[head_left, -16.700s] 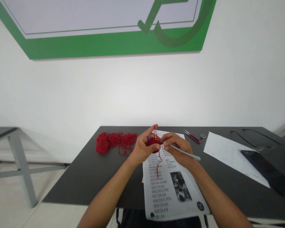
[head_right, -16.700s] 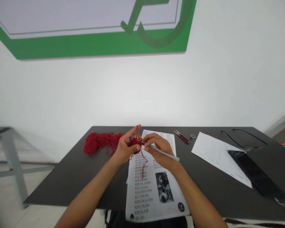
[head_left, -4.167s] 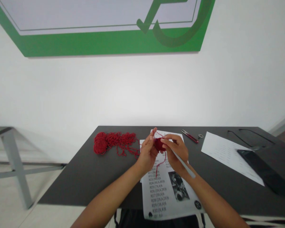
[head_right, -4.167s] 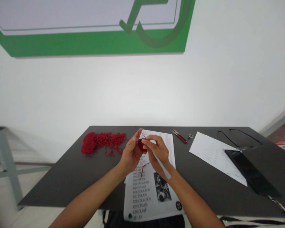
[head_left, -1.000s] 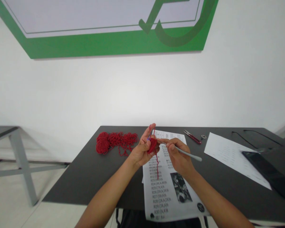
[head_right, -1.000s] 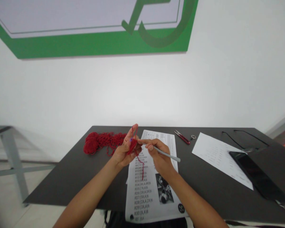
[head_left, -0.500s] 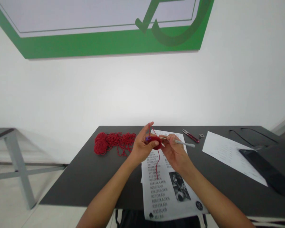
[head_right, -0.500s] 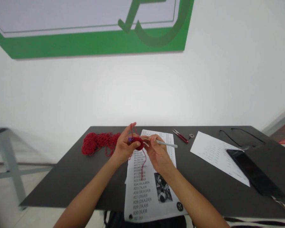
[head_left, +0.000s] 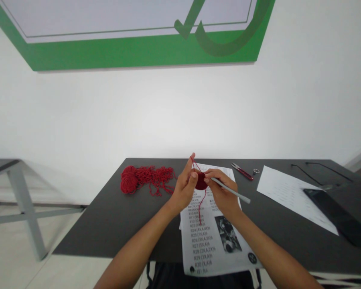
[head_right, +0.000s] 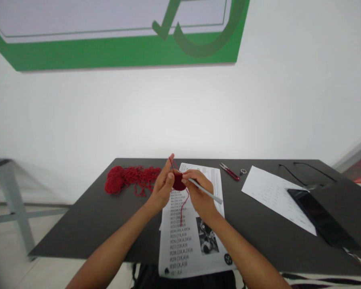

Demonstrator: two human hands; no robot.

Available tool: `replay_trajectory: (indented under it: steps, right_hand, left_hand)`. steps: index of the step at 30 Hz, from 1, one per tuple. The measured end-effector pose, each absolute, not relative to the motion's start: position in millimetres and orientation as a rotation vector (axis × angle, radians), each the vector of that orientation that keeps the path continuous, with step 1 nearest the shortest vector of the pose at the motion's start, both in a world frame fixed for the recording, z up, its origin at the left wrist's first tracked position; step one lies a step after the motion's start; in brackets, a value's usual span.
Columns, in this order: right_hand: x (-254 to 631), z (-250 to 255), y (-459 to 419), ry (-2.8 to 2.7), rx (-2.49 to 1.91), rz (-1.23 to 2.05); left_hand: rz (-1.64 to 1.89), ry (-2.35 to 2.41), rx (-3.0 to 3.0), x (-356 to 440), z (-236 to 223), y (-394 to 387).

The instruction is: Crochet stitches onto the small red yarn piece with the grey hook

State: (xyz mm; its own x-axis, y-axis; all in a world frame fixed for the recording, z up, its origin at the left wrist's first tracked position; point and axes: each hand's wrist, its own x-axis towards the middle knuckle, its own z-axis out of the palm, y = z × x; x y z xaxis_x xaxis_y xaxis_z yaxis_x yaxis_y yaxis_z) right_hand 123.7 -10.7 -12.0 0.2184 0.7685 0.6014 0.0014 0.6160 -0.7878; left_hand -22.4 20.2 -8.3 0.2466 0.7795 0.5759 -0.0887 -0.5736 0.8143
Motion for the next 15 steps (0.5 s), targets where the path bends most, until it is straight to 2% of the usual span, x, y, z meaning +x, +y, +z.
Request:
replay_trajectory:
  steps: [7,10,13,15]
  right_hand:
    - [129.9,-17.6,-4.0,-1.142,-0.738,0.679]
    - [132.2,-16.7,-3.1,-1.131,-0.696,0.674]
    - [132.9,-14.6,-3.2,-1.146,-0.682,0.663]
    - [132.7,-13.7,-3.7,-1.160,-0.679,0.636]
  left_hand:
    - [1.624,0.847,2.040,-39.0,-3.4,35.6]
    - [1.604,0.902,2.131,-44.4,-0.5,42.2]
    - [1.612,0.827,1.770,-42.0,3.8,43.4]
    - [1.460,0.643,1.355,-38.8,9.1,40.3]
